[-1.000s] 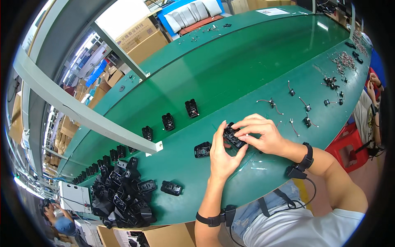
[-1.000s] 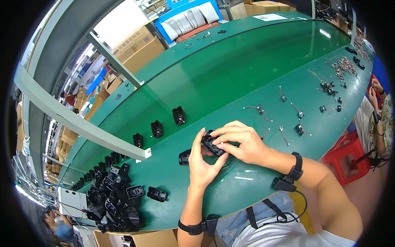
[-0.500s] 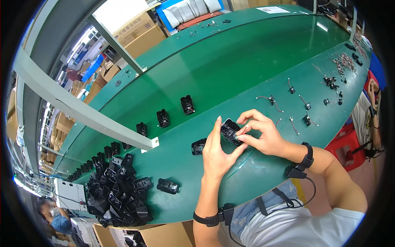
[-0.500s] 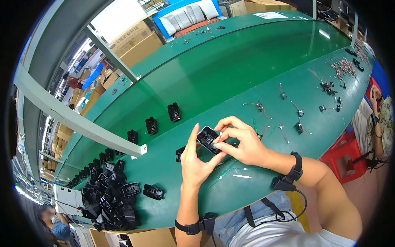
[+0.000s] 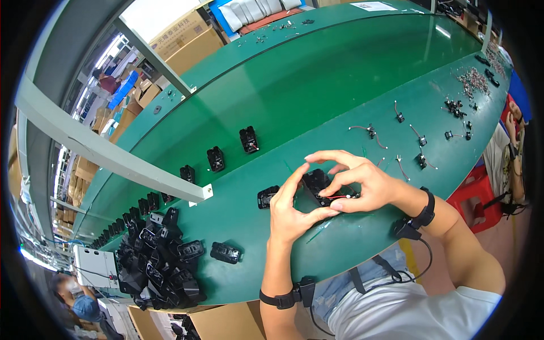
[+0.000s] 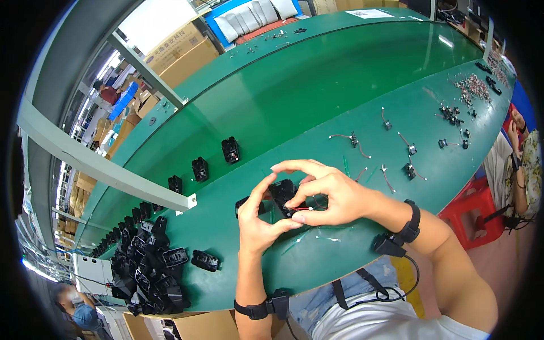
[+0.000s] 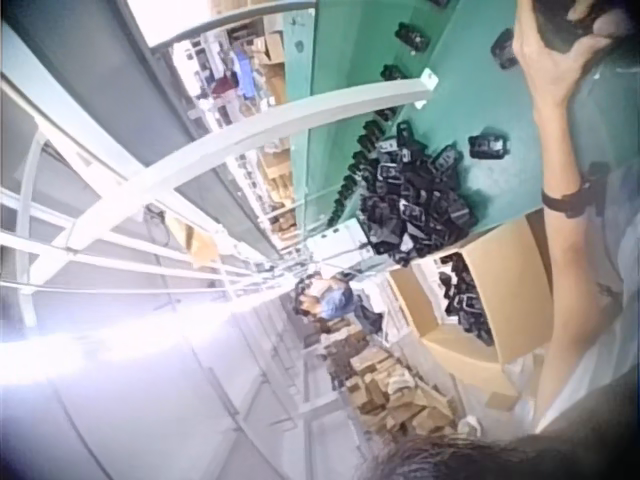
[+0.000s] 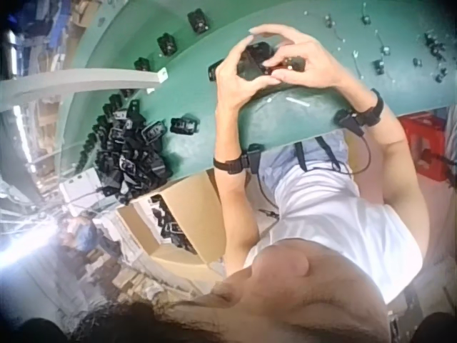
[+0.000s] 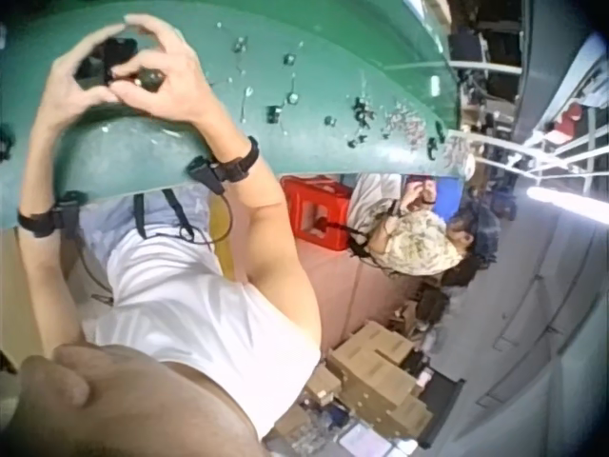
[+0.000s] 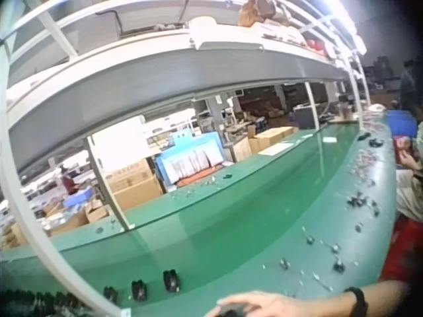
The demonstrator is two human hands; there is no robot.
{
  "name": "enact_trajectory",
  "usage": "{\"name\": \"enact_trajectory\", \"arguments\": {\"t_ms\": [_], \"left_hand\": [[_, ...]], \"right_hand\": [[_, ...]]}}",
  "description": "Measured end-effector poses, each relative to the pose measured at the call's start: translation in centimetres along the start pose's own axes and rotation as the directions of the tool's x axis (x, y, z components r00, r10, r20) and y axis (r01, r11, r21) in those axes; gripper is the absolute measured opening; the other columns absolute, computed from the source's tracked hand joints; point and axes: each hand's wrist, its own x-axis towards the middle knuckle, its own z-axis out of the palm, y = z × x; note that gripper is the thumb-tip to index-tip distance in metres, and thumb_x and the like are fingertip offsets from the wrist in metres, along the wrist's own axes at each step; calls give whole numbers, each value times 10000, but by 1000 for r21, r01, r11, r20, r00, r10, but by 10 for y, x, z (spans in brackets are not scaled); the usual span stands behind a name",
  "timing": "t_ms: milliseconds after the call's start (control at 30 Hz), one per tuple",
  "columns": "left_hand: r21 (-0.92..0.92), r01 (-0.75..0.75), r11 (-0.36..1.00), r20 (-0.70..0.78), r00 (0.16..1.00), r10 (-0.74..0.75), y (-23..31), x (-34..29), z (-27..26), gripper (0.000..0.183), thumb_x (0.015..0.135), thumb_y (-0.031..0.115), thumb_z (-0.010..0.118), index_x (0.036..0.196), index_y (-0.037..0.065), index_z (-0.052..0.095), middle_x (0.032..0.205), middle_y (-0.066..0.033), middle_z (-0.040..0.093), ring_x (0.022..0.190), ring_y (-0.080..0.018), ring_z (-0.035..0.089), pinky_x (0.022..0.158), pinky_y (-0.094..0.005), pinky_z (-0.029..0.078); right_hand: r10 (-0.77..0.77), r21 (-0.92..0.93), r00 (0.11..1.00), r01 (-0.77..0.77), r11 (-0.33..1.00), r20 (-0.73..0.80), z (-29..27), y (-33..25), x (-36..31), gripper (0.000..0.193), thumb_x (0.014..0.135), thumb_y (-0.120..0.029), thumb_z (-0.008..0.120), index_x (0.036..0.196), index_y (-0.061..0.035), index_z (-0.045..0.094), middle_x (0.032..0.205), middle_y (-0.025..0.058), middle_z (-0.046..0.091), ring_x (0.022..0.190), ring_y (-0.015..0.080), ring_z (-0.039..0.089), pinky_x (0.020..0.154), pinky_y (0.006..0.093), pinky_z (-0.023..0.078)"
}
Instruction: The person assembles small black electronic housings by inserting wired circuit boards into the plastic shells. They pick up a housing and a circuit board, connect them, and place the finished unit on the green table. The process is repeated continuously with components from a nearby pile.
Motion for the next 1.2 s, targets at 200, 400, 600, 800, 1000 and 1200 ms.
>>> {"name": "enact_trajectory", "arguments": {"t_ms": [200, 400, 600, 800, 1000, 1200], "left_hand": [[-199, 202, 959, -13, 978, -208, -7, -6, 2, 947, 569, 469, 939, 1272, 16, 495, 793, -90, 708, 755, -188, 694, 767, -311, 552], [-121, 120, 985, -100, 986, -132, 4, -6, 7, 422, 891, 329, 717, 1121, -1, 590, 613, -55, 599, 592, -136, 596, 581, -268, 469], [92, 15, 996, -291, 957, 12, 13, -5, 8, 189, 959, 74, 508, 876, -14, 653, 661, -117, 636, 564, -219, 617, 552, -334, 478], [47, 57, 997, -192, 980, -47, 9, -3, 1, 227, 961, 79, 528, 759, -3, 592, 643, -140, 630, 528, -270, 612, 518, -355, 467], [121, -3, 993, -175, 984, 24, 6, -4, 1, 216, 950, 74, 539, 743, 24, 571, 645, -129, 639, 511, -295, 600, 500, -383, 460], [162, -27, 986, -131, 990, 48, 6, -2, -3, 214, 956, 90, 528, 749, 38, 554, 643, -115, 645, 503, -310, 598, 503, -395, 469]], "right_hand": [[42, 115, 997, -48, 992, 57, 4, -1, 0, 326, 720, -153, 868, 1011, -66, 749, 1463, 211, 472, 1264, 358, 548, 1003, 460, 496], [399, 579, 885, -461, 673, 240, 11, -4, -4, 236, 838, -137, 788, 1004, 22, 736, 1351, 228, 568, 1142, 183, 605, 972, 327, 488], [388, 827, 863, -457, 327, 323, 21, 8, -6, 184, 863, -70, 736, 1020, 25, 723, 1341, 182, 584, 1055, 167, 626, 958, 308, 489], [453, 779, 812, -534, 327, 367, 23, 5, -8, 140, 850, -26, 742, 979, 0, 692, 1185, 106, 666, 990, 141, 652, 921, 292, 528], [448, 800, 769, -575, 173, 455, 28, 19, -16, 146, 861, -31, 737, 997, -4, 693, 1174, 104, 669, 947, 174, 681, 909, 316, 563], [477, 786, 746, -595, 167, 463, 27, 13, -17, 152, 858, -49, 748, 996, -18, 692, 1091, 86, 675, 944, 190, 686, 916, 329, 568]]}}
